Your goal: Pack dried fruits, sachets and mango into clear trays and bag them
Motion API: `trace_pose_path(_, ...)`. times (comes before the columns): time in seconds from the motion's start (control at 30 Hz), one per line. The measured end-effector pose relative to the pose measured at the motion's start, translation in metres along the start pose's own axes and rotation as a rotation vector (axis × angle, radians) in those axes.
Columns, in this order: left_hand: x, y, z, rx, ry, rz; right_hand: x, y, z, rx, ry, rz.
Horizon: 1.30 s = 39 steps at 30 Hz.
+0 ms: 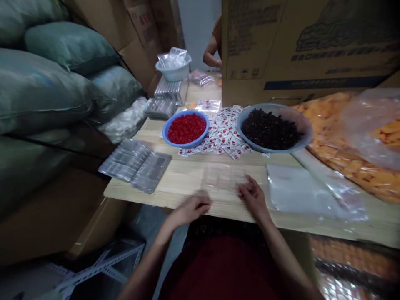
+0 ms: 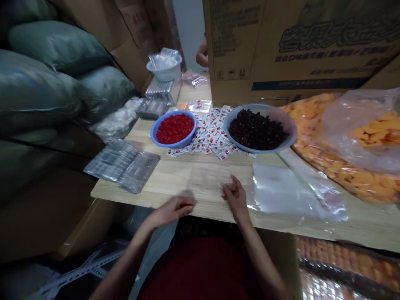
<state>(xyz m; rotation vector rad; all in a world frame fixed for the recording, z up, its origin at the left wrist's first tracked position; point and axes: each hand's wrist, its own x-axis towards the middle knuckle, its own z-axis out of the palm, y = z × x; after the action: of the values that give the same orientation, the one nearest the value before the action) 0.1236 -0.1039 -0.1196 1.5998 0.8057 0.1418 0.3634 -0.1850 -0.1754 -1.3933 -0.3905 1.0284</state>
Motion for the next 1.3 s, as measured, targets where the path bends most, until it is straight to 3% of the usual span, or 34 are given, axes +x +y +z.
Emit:
trace_pose_path(0.03, 0.002, 0.005, -0.025, 0.105, 0.009, -0.013, 0.004, 0.004, -0.007, -0.035, 0.005, -0.011)
trace_pose_path(0.07, 0.007, 0.012, -0.050, 0.186, 0.104, -0.009, 0.007, 0.008, -0.012, -0.074, 0.004, -0.024)
trace_pose_path(0.2, 0.059, 0.050, -0.138, 0.515, 0.685, 0.119, 0.007, 0.013, -0.027, -0.323, -0.012, -0.150)
trace_pose_path(0.27, 0.101, 0.064, -0.168, 0.696, 0.782, 0.094, 0.002, 0.008, -0.036, -0.527, 0.017, -0.261)
trace_pose_path(0.33, 0.144, 0.068, -0.184, 0.757, 0.736, 0.061, -0.004, -0.005, -0.046, -0.736, 0.057, -0.360)
trace_pose_path(0.43, 0.193, 0.062, -0.192, 0.762, 0.607, 0.037, -0.001, -0.039, -0.058, -0.908, 0.072, -0.450)
trace_pose_path(0.5, 0.209, 0.056, -0.196, 0.772, 0.535, 0.030, 0.017, -0.070, -0.064, -0.922, 0.092, -0.510)
trace_pose_path(0.63, 0.211, 0.049, -0.209, 0.792, 0.423, 0.006, 0.091, -0.131, -0.064, -1.002, 0.248, -0.632)
trace_pose_path(0.73, 0.204, 0.045, -0.217, 0.829, 0.420, -0.014, 0.158, -0.156, -0.054, -1.266, 0.207, -0.464)
trace_pose_path(0.83, 0.203, 0.041, -0.219, 0.861, 0.453, -0.035, 0.205, -0.159, -0.041, -1.358, 0.155, -0.370)
trace_pose_path(0.9, 0.203, 0.039, -0.222, 0.873, 0.452, -0.068, 0.220, -0.155, -0.039, -1.411, 0.116, -0.324)
trace_pose_path(1.03, 0.198, 0.040, -0.229, 0.867, 0.461, -0.102, 0.219, -0.153, -0.051, -1.476, 0.062, -0.271)
trace_pose_path(1.13, 0.191, 0.038, -0.224, 0.833, 0.582, -0.041, 0.208, -0.154, -0.054, -1.475, 0.081, -0.321)
trace_pose_path(1.3, 0.185, 0.030, -0.208, 0.708, 0.854, 0.097, 0.210, -0.143, -0.019, -1.362, -0.015, -0.449)
